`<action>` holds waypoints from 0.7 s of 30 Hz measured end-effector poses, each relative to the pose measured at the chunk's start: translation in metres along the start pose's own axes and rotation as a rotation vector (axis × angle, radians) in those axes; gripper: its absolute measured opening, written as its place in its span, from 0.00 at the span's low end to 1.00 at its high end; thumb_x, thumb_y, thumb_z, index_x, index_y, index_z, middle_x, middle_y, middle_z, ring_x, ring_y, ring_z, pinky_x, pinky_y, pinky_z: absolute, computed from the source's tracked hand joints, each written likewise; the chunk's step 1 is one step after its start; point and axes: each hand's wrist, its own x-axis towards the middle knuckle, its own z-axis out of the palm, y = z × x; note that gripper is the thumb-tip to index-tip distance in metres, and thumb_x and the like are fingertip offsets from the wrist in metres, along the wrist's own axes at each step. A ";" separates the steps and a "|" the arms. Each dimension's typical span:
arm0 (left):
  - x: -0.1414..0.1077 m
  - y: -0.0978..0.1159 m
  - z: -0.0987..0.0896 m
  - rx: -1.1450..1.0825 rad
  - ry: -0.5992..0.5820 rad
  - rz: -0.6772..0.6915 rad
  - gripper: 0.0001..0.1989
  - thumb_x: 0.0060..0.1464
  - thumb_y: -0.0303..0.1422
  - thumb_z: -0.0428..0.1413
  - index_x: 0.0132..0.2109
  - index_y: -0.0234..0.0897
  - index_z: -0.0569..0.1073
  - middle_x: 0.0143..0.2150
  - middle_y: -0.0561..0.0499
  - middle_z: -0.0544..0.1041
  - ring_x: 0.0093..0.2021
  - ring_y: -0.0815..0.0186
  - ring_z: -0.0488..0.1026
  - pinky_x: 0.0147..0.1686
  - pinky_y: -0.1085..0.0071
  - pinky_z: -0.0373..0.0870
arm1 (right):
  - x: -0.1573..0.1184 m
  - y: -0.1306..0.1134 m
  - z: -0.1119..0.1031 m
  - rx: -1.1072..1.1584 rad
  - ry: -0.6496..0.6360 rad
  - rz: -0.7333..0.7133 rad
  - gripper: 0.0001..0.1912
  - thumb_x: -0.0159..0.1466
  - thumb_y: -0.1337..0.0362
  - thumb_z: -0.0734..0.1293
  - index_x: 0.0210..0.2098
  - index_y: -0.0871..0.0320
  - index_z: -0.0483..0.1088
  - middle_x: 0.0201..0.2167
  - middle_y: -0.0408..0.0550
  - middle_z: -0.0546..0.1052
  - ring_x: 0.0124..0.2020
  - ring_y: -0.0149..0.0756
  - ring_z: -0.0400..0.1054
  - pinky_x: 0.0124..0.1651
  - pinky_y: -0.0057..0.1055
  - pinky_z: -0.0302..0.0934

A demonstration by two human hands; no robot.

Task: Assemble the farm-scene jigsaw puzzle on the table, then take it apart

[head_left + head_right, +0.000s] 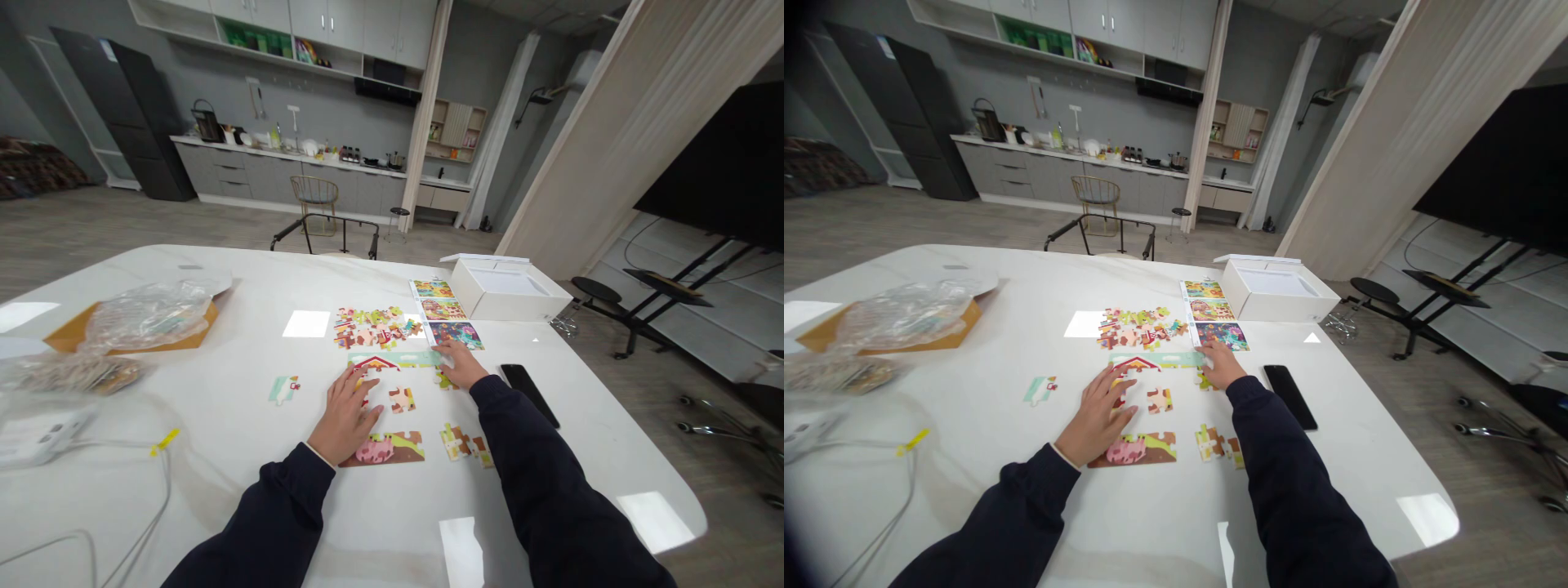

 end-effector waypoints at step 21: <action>-0.001 0.005 -0.001 -0.004 -0.025 -0.002 0.19 0.64 0.36 0.55 0.60 0.43 0.70 0.70 0.42 0.63 0.74 0.46 0.52 0.66 0.43 0.58 | 0.006 -0.049 -0.008 0.076 0.103 -0.007 0.16 0.58 0.69 0.68 0.46 0.59 0.79 0.45 0.54 0.78 0.45 0.45 0.72 0.54 0.45 0.67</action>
